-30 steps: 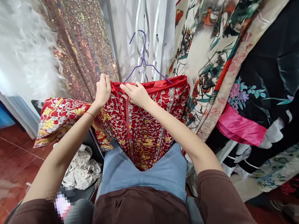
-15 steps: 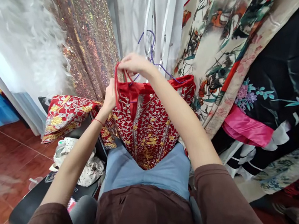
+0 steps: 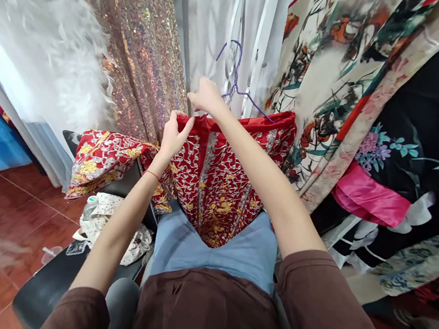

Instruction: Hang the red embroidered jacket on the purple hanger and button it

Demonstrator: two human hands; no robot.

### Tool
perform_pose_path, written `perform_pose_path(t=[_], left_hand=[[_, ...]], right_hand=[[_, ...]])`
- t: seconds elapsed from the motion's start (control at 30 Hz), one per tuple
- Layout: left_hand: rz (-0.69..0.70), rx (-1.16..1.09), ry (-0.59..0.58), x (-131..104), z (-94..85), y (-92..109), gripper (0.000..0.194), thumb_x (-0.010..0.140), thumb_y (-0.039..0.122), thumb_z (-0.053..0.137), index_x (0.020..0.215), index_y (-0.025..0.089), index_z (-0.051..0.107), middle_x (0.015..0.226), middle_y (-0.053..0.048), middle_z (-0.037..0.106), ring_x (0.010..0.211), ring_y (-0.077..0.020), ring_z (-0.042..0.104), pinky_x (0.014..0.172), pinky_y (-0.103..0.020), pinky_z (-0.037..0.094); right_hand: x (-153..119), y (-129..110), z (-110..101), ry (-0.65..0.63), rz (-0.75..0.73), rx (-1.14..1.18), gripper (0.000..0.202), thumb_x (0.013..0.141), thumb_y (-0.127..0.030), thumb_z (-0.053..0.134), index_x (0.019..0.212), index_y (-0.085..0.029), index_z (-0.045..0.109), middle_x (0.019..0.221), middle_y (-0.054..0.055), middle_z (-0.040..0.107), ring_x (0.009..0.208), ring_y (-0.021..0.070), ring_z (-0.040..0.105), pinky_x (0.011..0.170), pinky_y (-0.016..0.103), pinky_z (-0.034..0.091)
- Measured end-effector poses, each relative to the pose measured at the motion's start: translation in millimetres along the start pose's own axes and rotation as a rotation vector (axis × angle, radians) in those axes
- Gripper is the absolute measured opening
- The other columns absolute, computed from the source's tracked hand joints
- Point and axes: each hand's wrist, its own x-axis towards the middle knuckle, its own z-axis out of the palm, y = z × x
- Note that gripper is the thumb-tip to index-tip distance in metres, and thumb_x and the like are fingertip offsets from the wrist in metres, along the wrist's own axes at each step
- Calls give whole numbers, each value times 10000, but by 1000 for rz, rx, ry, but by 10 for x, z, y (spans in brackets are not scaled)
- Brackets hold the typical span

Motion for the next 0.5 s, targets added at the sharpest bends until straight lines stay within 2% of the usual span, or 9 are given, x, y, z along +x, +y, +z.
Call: perform_pose_path(t=[0.07,0.13,0.2,0.27,0.33,0.4,0.43,0.5], left_hand=[[3,17,9,0,-1,0,417,981,546,514,1153,171,572,1003,-98,699,965,-221,659,918,-356,473],[5,33,13,11,-7,-10,377,991,503,518,1143,161,570,994,-96,698,951,-214,660,917,-351,476],[-3,46,27,31,-5,-30,338,998,467,522,1132,160,572,986,-96,696,945,-211,663,919,-351,476],[-18,55,56,53,9,-53,309,997,445,533,1122,167,579,970,-90,692,960,-214,664,927,-352,472],[-35,58,89,70,34,-68,287,988,435,556,1108,177,590,951,-83,687,983,-222,662,936,-354,467],[-51,61,119,79,62,-68,270,980,430,573,1091,186,600,936,-78,684,995,-228,658,940,-356,465],[-59,64,134,81,75,-62,264,980,428,574,1085,188,603,931,-76,682,995,-229,657,941,-358,465],[-73,71,158,79,96,-44,263,984,429,567,1081,188,606,923,-74,680,986,-227,658,945,-361,465]], right_hand=[[-19,-14,-23,53,-83,120,346,903,-294,645,1208,-139,595,885,51,655,871,221,709,804,422,611],[-284,-62,-99,76,-152,226,263,909,-315,641,1133,-178,629,877,32,667,869,177,698,805,346,600],[-807,-81,-151,72,-141,310,194,935,-361,603,1008,-190,657,808,21,671,794,139,688,744,279,584],[-1469,-5,-90,65,-44,377,247,956,-413,555,920,-193,663,728,9,664,667,116,665,654,249,561],[-2083,182,124,21,121,405,270,935,-427,569,848,-190,663,666,1,662,561,113,635,592,248,535],[-2494,436,454,-75,331,389,234,890,-401,621,812,-183,660,649,10,681,532,133,641,577,261,522],[-2601,562,636,-95,419,366,218,875,-393,638,818,-183,652,658,16,695,533,148,652,584,273,520],[-2634,767,977,-10,485,276,215,859,-397,662,868,-183,652,681,19,713,572,169,675,641,287,519]])
